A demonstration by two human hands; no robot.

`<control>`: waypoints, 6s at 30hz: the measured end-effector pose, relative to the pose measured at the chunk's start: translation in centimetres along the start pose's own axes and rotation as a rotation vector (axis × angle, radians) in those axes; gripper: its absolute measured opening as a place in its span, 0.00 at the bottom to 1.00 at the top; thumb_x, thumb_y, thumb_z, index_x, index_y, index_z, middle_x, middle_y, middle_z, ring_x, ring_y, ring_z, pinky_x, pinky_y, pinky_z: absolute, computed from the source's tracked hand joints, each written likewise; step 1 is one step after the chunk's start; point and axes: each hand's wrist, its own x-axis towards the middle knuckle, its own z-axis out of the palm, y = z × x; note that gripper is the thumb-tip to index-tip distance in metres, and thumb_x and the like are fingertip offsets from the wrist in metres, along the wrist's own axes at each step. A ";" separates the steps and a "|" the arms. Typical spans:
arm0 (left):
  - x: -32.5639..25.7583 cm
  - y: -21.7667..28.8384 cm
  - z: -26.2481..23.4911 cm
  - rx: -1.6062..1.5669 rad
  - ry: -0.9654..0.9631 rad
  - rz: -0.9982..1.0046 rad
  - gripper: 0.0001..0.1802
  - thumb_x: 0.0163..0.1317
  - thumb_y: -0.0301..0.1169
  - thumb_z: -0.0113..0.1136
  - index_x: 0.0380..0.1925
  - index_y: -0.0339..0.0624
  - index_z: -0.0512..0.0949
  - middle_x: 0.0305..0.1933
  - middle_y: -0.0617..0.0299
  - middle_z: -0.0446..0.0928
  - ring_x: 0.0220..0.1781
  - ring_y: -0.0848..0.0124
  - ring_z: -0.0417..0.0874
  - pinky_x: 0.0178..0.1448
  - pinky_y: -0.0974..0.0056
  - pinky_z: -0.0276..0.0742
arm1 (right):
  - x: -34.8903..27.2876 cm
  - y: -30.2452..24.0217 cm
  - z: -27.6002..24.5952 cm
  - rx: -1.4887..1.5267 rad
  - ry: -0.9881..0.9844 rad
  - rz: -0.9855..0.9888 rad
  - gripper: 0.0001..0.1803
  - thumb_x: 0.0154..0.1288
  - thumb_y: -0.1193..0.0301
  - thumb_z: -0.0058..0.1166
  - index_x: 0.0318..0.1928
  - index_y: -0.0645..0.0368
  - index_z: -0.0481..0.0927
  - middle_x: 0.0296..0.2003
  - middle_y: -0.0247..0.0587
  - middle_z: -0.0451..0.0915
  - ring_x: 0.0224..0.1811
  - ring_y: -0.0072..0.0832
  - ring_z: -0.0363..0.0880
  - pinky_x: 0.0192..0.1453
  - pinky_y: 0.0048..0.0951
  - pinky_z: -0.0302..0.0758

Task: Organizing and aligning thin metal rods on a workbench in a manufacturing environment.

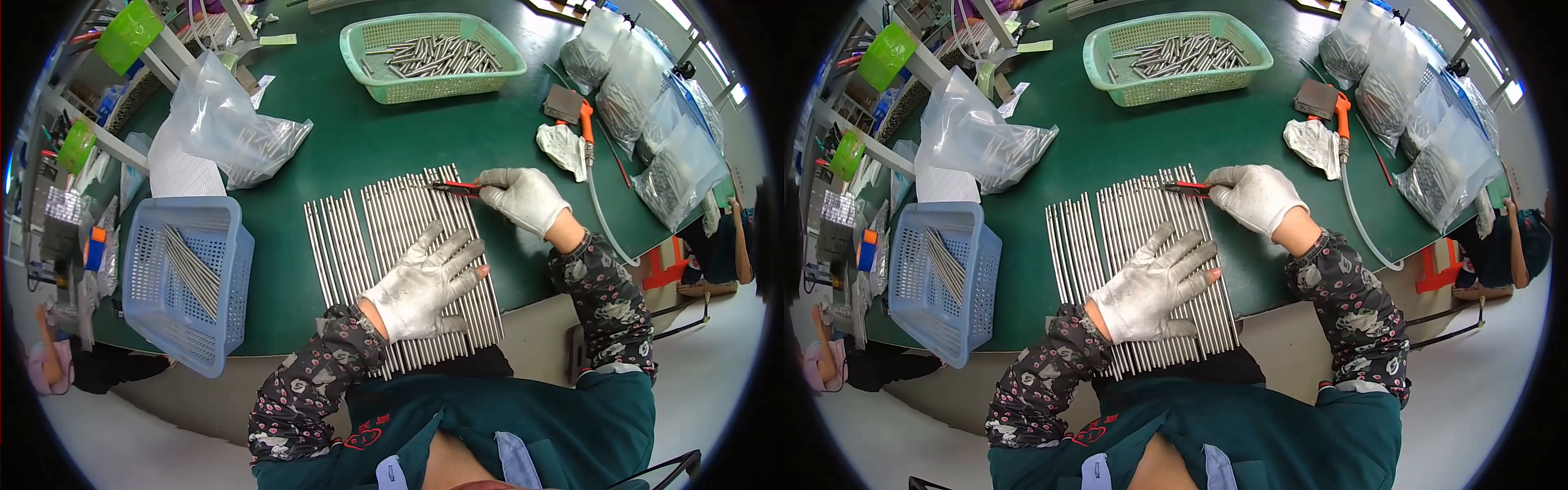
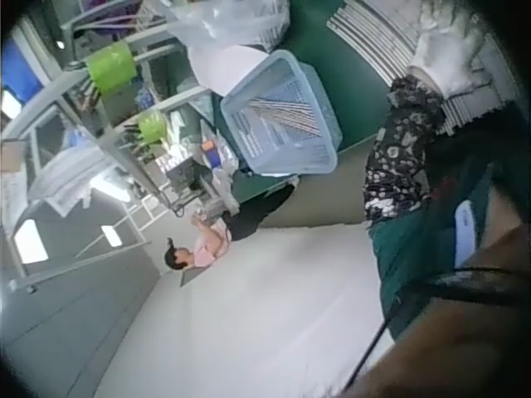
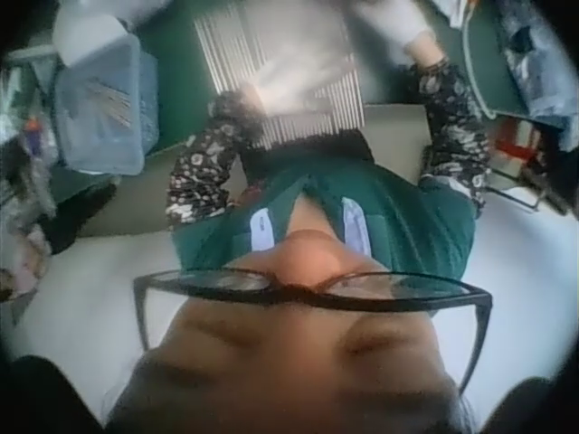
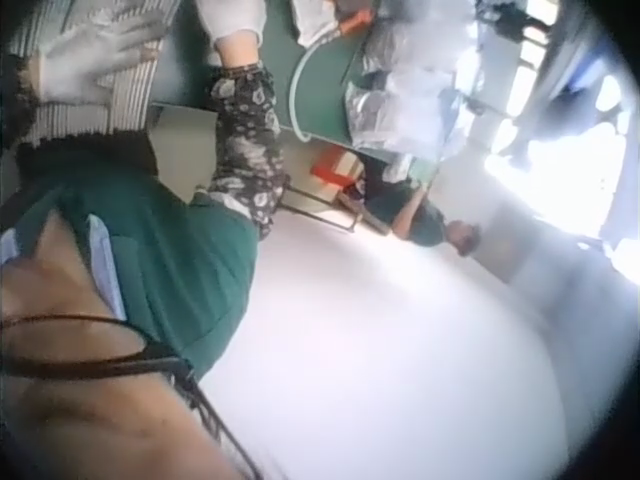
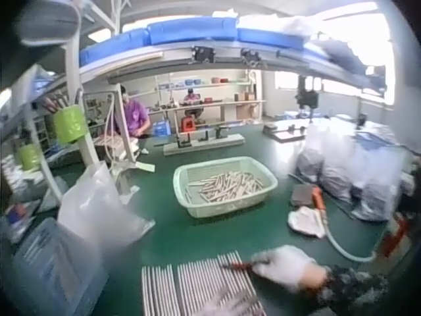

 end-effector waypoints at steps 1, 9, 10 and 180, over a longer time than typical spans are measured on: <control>0.0 0.0 0.1 0.005 0.003 0.004 0.46 0.49 0.59 0.60 0.66 0.48 0.62 0.71 0.51 0.57 0.75 0.54 0.52 0.77 0.43 0.39 | 0.1 0.2 0.0 0.001 0.002 -0.001 0.18 0.59 0.60 0.54 0.46 0.55 0.83 0.32 0.48 0.83 0.35 0.40 0.83 0.45 0.33 0.77; -0.2 -0.1 0.4 0.009 0.033 0.009 0.47 0.49 0.59 0.61 0.66 0.49 0.61 0.71 0.51 0.57 0.75 0.54 0.53 0.76 0.43 0.39 | -1.5 0.7 -1.3 0.580 -0.246 0.267 0.20 0.64 0.62 0.54 0.52 0.58 0.79 0.17 0.28 0.72 0.13 0.14 0.65 0.16 0.18 0.59; -0.2 0.0 0.4 0.013 0.035 0.006 0.47 0.48 0.59 0.61 0.66 0.49 0.61 0.71 0.51 0.57 0.75 0.53 0.53 0.76 0.44 0.39 | -1.8 0.7 -1.3 0.610 -0.250 0.261 0.20 0.64 0.61 0.54 0.53 0.57 0.79 0.17 0.28 0.72 0.12 0.13 0.63 0.14 0.17 0.57; -8.1 5.8 0.6 -0.002 -0.004 -0.291 0.45 0.44 0.56 0.65 0.61 0.46 0.68 0.69 0.54 0.62 0.73 0.58 0.58 0.76 0.44 0.43 | -6.1 9.2 3.7 0.797 0.480 0.251 0.21 0.65 0.60 0.57 0.50 0.63 0.75 0.25 0.25 0.72 0.17 0.10 0.63 0.17 0.14 0.60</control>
